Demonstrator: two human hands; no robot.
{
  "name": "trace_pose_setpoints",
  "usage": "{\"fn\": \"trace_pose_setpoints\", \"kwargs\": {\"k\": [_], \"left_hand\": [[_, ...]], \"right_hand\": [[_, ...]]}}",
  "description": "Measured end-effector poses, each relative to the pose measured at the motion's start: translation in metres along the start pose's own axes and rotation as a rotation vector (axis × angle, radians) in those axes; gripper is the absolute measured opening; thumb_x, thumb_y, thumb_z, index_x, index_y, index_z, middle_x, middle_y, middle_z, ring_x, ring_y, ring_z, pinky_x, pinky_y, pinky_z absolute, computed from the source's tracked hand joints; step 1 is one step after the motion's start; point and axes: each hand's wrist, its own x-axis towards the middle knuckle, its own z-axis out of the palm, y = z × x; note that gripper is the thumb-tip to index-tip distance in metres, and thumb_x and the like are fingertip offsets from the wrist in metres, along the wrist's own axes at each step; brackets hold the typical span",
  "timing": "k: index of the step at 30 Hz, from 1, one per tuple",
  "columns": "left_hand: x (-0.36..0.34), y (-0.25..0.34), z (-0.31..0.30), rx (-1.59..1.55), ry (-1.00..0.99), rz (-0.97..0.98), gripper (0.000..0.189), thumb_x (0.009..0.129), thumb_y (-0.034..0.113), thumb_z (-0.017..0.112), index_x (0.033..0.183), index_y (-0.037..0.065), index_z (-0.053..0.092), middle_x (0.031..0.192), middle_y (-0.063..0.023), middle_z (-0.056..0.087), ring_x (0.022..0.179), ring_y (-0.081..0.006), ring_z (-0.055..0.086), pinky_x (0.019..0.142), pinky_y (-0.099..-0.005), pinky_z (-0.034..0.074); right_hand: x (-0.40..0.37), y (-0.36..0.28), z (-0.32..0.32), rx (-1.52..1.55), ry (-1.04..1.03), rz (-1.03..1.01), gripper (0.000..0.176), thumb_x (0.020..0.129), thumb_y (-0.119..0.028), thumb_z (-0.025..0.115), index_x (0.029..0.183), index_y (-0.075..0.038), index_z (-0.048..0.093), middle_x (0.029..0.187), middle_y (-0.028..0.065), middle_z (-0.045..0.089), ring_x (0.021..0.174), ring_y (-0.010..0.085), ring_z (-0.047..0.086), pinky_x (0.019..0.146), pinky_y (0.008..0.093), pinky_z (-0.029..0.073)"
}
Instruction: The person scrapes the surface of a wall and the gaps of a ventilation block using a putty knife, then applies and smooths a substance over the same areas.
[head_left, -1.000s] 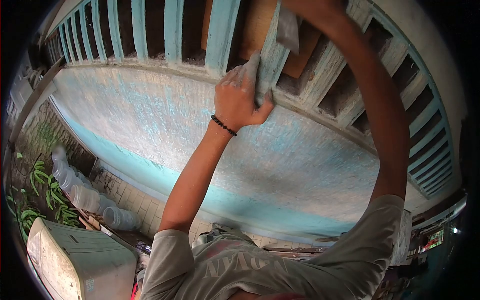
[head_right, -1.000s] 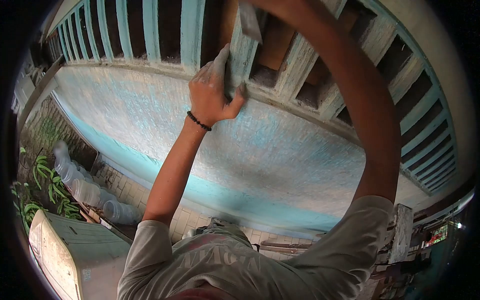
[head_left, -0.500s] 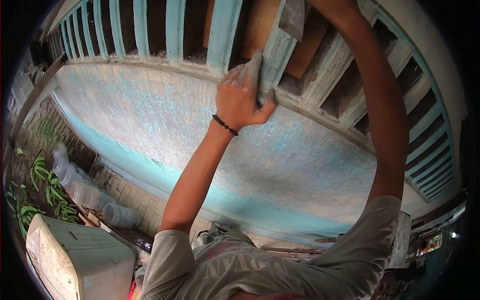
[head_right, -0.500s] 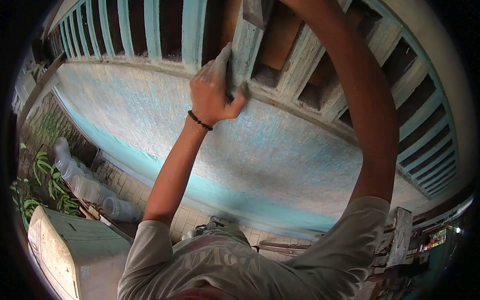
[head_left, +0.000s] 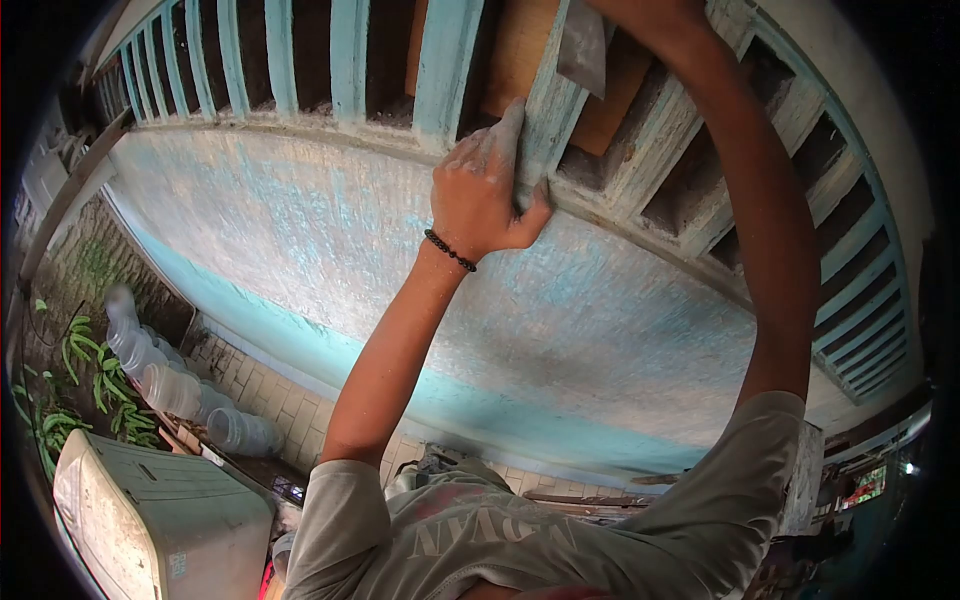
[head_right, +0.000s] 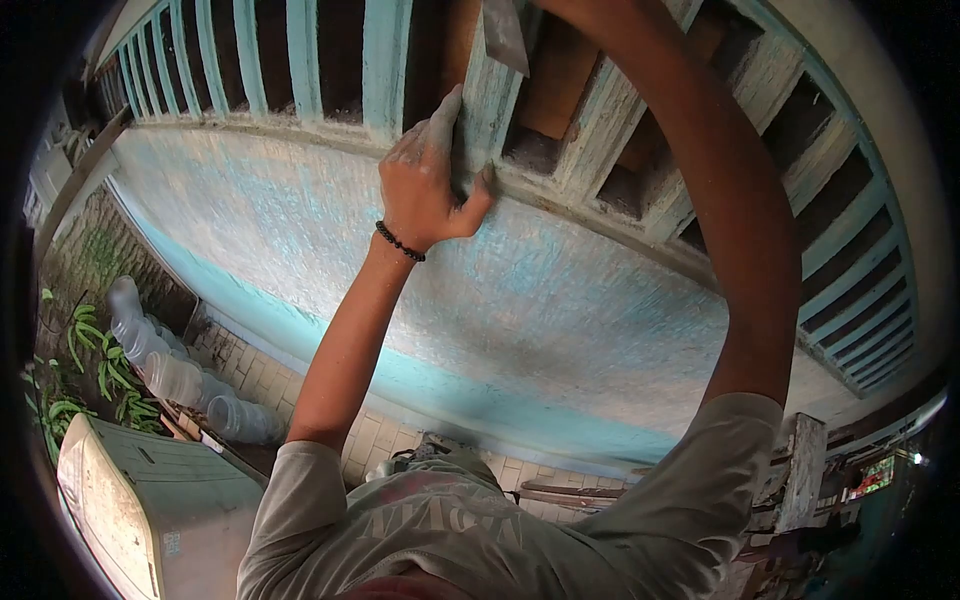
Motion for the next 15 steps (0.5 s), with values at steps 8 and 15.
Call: {"fn": "trace_pose_setpoints", "kwargs": {"k": [8,15], "left_hand": [[0.0,0.0,0.002,0.002,0.024,0.009,0.079,0.084,0.038,0.069,0.146,-0.008,0.056,0.12,-0.0289,0.074,0.1,-0.0436,0.076,0.091,-0.0446,0.061],[0.0,0.0,0.001,0.005,0.044,0.026,0.078,0.084,0.039,0.068,0.145,-0.008,0.057,0.114,-0.0285,0.075,0.097,-0.0431,0.076,0.089,-0.0448,0.061]], "right_hand": [[0.002,0.003,0.009,-0.097,0.012,-0.11,0.025,0.108,-0.022,0.064,0.108,0.003,0.061,0.072,0.0107,0.061,0.06,0.0165,0.058,0.055,0.0344,0.049],[0.022,-0.012,0.014,-0.106,-0.143,-0.066,0.03,0.106,-0.019,0.065,0.104,0.01,0.06,0.071,0.0178,0.063,0.057,0.0213,0.062,0.053,0.0358,0.05]]}}
